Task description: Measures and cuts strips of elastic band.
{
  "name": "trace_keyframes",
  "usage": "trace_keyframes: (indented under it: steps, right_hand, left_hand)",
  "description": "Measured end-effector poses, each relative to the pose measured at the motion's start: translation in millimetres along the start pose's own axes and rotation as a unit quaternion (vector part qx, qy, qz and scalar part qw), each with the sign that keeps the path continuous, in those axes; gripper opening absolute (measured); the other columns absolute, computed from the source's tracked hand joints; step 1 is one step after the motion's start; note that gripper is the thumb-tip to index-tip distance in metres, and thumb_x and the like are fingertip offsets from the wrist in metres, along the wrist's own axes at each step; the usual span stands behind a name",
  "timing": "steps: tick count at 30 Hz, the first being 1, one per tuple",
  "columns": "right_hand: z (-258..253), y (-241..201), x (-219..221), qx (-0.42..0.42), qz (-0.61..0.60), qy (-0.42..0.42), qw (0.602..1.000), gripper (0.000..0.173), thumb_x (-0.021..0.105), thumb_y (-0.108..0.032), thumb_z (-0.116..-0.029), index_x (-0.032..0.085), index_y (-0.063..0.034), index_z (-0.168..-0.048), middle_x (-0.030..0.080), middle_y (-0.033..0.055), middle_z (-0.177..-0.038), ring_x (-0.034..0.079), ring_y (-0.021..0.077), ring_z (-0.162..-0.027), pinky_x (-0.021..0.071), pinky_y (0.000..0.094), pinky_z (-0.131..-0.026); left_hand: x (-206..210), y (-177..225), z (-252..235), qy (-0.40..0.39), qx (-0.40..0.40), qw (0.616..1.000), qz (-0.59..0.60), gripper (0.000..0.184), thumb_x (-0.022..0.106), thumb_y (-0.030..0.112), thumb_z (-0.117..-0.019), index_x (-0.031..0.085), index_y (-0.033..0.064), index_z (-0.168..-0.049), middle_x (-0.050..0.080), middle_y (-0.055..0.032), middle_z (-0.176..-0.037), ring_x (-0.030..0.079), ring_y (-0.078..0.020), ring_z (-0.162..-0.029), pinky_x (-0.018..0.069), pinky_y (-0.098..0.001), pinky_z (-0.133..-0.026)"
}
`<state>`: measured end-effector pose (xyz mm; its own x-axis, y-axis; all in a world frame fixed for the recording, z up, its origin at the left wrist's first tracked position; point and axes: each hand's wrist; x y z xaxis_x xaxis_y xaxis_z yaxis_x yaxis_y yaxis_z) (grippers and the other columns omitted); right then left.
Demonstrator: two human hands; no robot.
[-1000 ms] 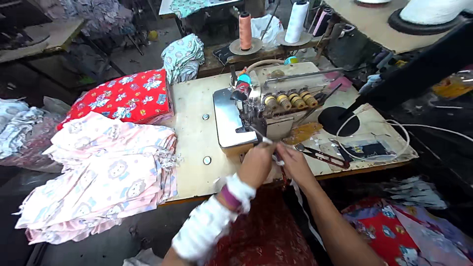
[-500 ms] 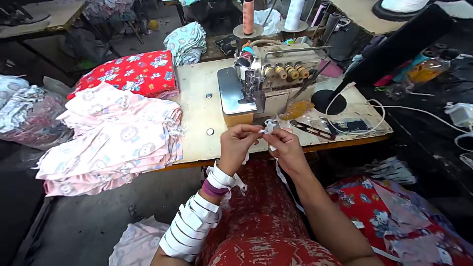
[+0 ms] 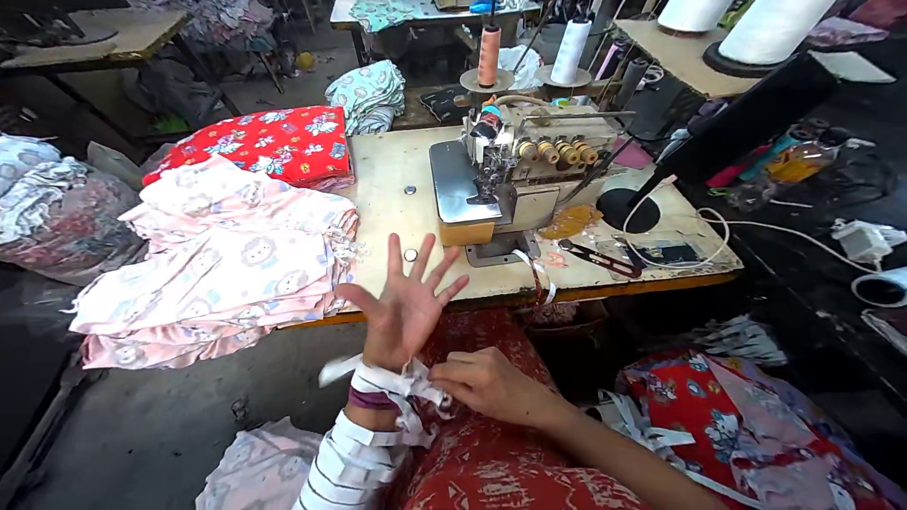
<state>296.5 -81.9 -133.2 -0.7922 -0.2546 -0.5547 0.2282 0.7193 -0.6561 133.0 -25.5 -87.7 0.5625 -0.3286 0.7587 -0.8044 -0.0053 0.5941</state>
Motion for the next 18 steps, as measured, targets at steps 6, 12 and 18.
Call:
trace_keyframes:
  steps: [6, 12, 18]
  right_hand:
    - [-11, -3, -86, 0.267, -0.063, 0.052, 0.960, 0.043, 0.044, -0.020, -0.1088, 0.046, -0.0058, -0.149, 0.063, 0.0071, -0.081, 0.057, 0.0112, -0.066, 0.0509, 0.0306, -0.063]
    - [-1, -17, -116, 0.201, 0.168, 0.127, 0.957, 0.047, 0.049, -0.011, -0.1072, 0.041, -0.0042, -0.153, 0.058, 0.0075, -0.073, 0.055, 0.0185, -0.056, 0.0496, 0.0347, -0.052]
    - [37, -50, -174, 0.189, 0.047, 0.186, 0.963, 0.053, 0.059, -0.019, -0.1032, 0.041, 0.0057, -0.146, 0.057, -0.0065, -0.075, 0.051, -0.0046, -0.062, 0.0465, 0.0125, -0.058]
  left_hand:
    - [22, 17, 2, -0.008, 0.043, 0.953, -0.301, 0.020, 0.060, 0.032, -0.1031, 0.076, 0.0243, -0.096, 0.073, 0.0113, -0.085, 0.067, -0.0005, -0.074, 0.0574, -0.0193, -0.069]
    - [67, -43, -17, -0.157, -0.181, 0.871, -0.429, 0.022, 0.069, 0.002, -0.0938, 0.067, -0.0031, -0.115, 0.073, -0.0015, -0.084, 0.068, -0.0030, -0.065, 0.0589, -0.0195, -0.062]
    - [119, -52, -54, -0.380, -0.027, 0.745, -0.548, 0.016, 0.067, 0.008, -0.0957, 0.073, -0.0028, -0.105, 0.071, -0.0018, -0.086, 0.064, 0.0025, -0.073, 0.0534, -0.0127, -0.070]
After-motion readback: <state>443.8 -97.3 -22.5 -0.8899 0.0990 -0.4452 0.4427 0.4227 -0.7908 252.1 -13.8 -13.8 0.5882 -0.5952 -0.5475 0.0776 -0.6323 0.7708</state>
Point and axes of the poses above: each hand's wrist, its own z-axis away from the middle knuckle, its own x-axis out of the palm, y = z × x
